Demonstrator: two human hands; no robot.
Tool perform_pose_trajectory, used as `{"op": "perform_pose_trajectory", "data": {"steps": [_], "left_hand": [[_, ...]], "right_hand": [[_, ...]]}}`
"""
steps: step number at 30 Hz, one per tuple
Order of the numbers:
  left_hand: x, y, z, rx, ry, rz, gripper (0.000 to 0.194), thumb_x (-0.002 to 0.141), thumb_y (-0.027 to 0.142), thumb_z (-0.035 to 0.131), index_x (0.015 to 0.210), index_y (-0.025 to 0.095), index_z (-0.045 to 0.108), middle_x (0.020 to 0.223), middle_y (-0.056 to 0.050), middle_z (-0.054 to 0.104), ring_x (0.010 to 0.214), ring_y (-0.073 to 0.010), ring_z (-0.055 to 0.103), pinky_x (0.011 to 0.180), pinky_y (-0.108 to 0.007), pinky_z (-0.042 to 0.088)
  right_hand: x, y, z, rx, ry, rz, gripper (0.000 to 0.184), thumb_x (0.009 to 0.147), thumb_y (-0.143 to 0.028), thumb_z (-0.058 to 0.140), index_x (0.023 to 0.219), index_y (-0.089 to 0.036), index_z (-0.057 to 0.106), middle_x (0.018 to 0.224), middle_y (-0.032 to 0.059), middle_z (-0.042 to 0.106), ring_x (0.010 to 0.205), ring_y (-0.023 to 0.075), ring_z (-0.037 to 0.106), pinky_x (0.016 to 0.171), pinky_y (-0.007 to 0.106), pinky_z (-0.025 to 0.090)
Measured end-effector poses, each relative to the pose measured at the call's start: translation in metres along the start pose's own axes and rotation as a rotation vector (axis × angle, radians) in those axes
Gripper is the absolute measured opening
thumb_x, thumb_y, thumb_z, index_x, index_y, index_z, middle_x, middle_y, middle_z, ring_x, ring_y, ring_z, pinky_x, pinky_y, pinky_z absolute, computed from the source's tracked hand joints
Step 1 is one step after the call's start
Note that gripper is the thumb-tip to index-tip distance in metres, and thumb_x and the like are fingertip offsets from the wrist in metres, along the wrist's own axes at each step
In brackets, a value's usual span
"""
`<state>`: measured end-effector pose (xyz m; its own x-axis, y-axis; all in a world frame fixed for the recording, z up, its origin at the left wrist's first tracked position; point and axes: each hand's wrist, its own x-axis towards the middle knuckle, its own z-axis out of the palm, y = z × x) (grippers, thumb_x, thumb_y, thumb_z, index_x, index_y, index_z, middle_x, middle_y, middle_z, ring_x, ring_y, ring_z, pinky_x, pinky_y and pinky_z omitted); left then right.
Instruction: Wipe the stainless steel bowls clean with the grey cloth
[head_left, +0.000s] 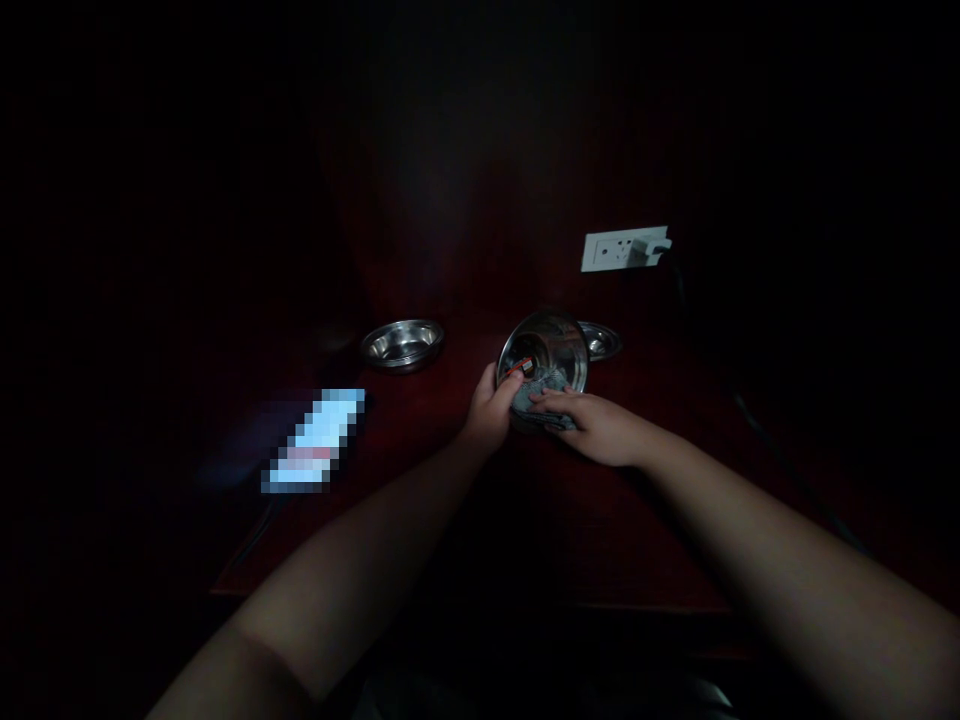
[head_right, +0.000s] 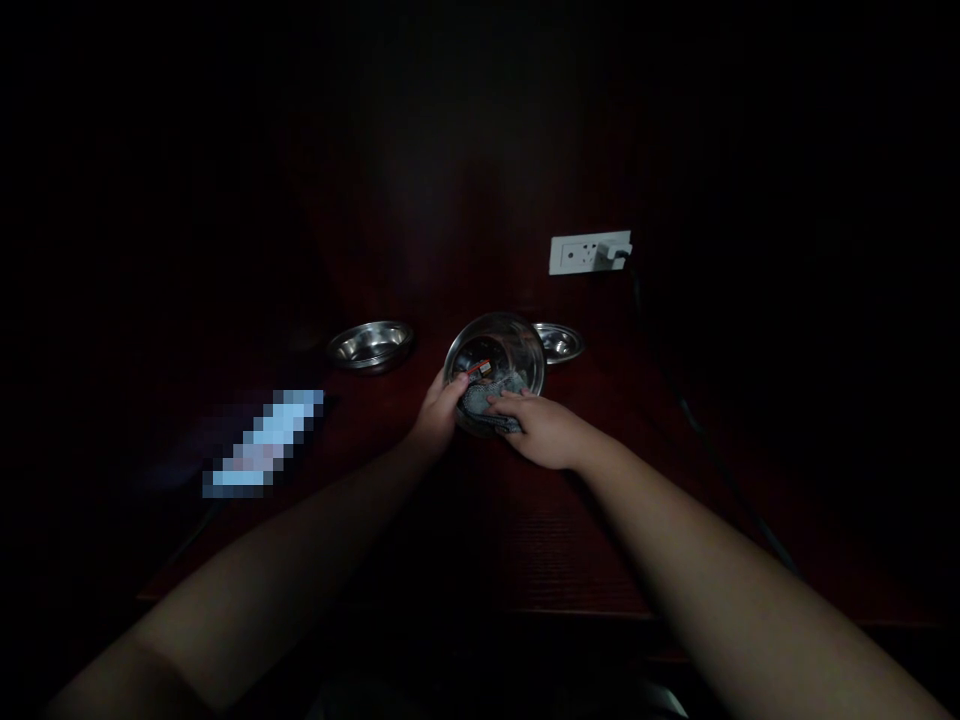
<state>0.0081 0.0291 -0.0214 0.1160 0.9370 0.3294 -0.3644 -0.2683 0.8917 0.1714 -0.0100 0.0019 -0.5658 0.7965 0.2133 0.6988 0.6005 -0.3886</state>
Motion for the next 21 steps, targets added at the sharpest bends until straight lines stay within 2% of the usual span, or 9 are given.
{"op": "perform_pose_trajectory", "data": {"steps": [8, 21], "left_hand": [[-0.0001, -0.0002, 0.0008, -0.019, 0.000, -0.025, 0.037, 0.072, 0.039, 0.059, 0.100, 0.016, 0.058, 0.092, -0.006, 0.065, 0.087, -0.0191, 0.060, 0.083, -0.033, 0.044], [0.0013, -0.0014, -0.0005, -0.013, -0.017, -0.024, 0.035, 0.074, 0.039, 0.058, 0.100, 0.016, 0.057, 0.091, -0.005, 0.065, 0.085, -0.0178, 0.060, 0.080, -0.031, 0.045]], "right_hand": [[-0.0002, -0.0018, -0.0009, 0.008, 0.008, -0.019, 0.040, 0.080, -0.022, 0.046, 0.120, -0.022, 0.052, 0.130, 0.0051, 0.050, 0.125, 0.0214, 0.040, 0.108, 0.044, 0.023], [0.0006, -0.0027, -0.0009, 0.047, 0.036, -0.059, 0.037, 0.081, -0.024, 0.047, 0.117, -0.020, 0.054, 0.122, 0.0057, 0.056, 0.115, 0.0201, 0.049, 0.102, 0.038, 0.033]]}}
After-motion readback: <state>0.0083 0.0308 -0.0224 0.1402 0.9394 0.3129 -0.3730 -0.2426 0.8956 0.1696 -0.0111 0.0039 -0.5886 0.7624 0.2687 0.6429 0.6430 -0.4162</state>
